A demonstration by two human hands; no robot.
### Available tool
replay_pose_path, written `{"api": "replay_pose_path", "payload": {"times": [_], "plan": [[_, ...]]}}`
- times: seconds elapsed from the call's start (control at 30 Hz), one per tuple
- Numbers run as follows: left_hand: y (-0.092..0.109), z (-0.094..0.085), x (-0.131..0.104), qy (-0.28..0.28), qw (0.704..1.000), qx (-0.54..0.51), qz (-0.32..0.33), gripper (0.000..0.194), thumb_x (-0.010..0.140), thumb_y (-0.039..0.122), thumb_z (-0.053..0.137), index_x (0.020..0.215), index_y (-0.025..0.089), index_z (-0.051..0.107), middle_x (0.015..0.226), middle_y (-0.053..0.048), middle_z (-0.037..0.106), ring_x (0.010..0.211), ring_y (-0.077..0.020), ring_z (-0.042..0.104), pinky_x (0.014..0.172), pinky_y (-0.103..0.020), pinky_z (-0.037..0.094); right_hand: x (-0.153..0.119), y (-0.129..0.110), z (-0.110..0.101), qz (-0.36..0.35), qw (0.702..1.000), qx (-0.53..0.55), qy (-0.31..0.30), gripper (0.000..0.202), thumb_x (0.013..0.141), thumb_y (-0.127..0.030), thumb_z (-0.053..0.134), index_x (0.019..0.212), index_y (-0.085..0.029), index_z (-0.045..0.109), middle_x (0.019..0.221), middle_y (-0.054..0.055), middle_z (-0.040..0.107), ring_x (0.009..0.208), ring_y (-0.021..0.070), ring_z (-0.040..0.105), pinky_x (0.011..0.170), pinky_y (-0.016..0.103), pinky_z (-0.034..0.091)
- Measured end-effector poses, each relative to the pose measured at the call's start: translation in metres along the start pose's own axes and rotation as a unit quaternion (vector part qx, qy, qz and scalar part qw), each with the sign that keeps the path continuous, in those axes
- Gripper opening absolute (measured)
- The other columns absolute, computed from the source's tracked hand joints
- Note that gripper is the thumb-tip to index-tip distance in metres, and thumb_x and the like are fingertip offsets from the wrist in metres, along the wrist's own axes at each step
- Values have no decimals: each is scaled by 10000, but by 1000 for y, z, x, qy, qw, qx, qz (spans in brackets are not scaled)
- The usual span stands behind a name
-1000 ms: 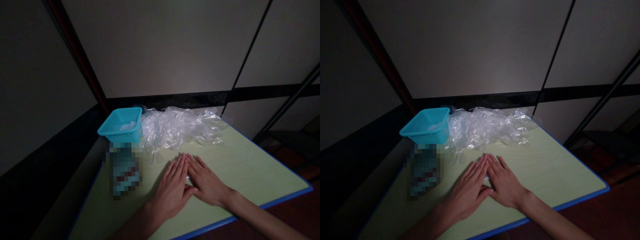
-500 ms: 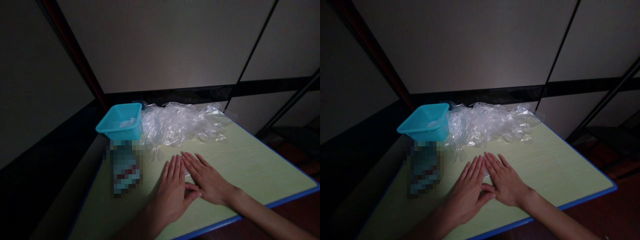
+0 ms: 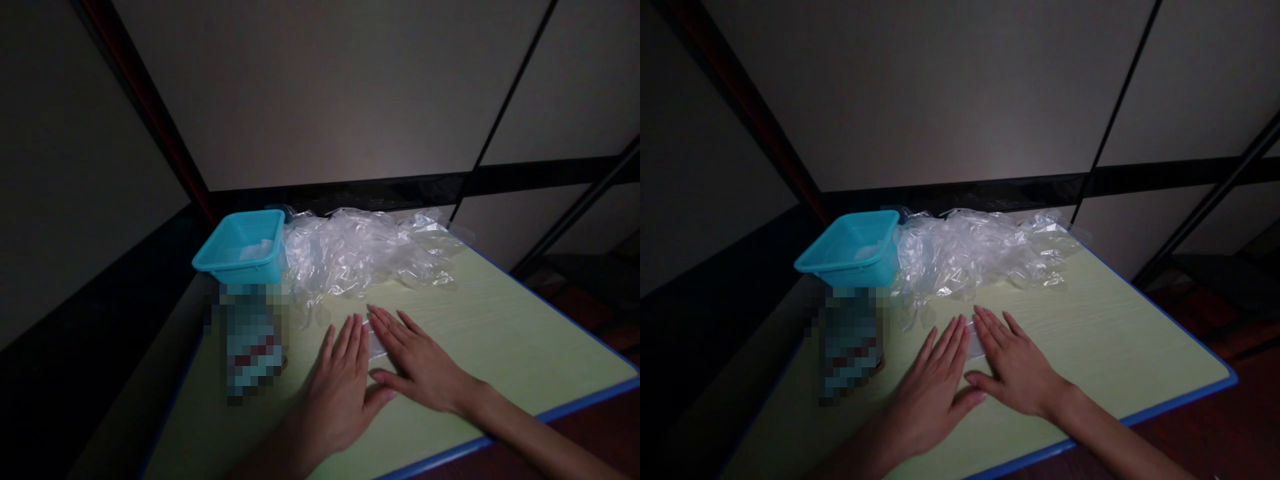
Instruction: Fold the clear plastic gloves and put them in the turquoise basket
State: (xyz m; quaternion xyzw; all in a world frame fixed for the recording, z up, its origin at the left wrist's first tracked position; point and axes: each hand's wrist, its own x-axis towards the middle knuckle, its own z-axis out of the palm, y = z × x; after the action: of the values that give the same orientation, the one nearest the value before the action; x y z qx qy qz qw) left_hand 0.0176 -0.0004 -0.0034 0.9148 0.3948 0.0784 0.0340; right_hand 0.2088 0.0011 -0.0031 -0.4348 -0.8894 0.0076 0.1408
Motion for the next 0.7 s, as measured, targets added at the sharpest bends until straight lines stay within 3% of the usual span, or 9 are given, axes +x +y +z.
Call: {"api": "replay_pose_path", "payload": {"times": [0.07,0.2,0.33,0.5,0.57,0.63,0.7], "plan": [[1,0,0,-3,1000,-5,-5,755,867,589,300,1396,59,205,1475,-160,117,1361,-274,63,1090,-489,149,-3,5,-2,-4,999,20,42,637,864,-433,475,1357,-56,329,1419,203,298,1304,268,294,1013,458,354],[3,-4,4,-19,999,-21,-30,809,827,552,420,1392,20,189,1469,-182,116,1359,-276,108,1094,-470,147,-10,15,-10,-82,989,-5,126,280,903,-232,456,1132,-119,572,1185,139,589,1114,210,530,883,357,489],[4,-6,7,-16,997,-54,-55,836,790,533,478,1387,16,205,1459,-176,192,1348,-276,174,1099,-453,141,-9,17,-18,-180,974,-64,118,231,910,-134,419,1036,-98,609,1060,104,657,1035,199,568,874,347,488],[3,-2,6,19,992,-115,-53,826,746,439,556,1381,22,230,1445,-182,248,1336,-281,216,1093,-464,140,5,20,-19,-211,967,-98,101,204,887,-130,447,1005,-98,611,1028,122,660,996,215,579,879,383,459],[1,-1,7,47,984,-160,-66,791,716,343,586,1375,49,261,1425,-172,310,1310,-283,275,1085,-469,156,12,22,-18,-192,977,-20,95,200,868,-129,442,968,-107,614,1001,131,658,978,222,579,877,404,441],[0,-1,10,106,963,-223,-107,722,676,256,594,1339,98,352,1366,-150,418,1256,-293,354,1061,-473,203,20,21,-18,-103,980,145,91,171,838,-152,464,913,-125,615,943,118,658,914,220,586,839,399,439],[-2,-2,13,180,908,-335,-173,582,637,212,596,1208,142,510,1218,-124,555,1152,-302,447,1000,-458,289,30,19,-18,12,948,304,91,135,829,-204,482,847,-144,602,818,78,644,775,191,586,720,345,454]]}}
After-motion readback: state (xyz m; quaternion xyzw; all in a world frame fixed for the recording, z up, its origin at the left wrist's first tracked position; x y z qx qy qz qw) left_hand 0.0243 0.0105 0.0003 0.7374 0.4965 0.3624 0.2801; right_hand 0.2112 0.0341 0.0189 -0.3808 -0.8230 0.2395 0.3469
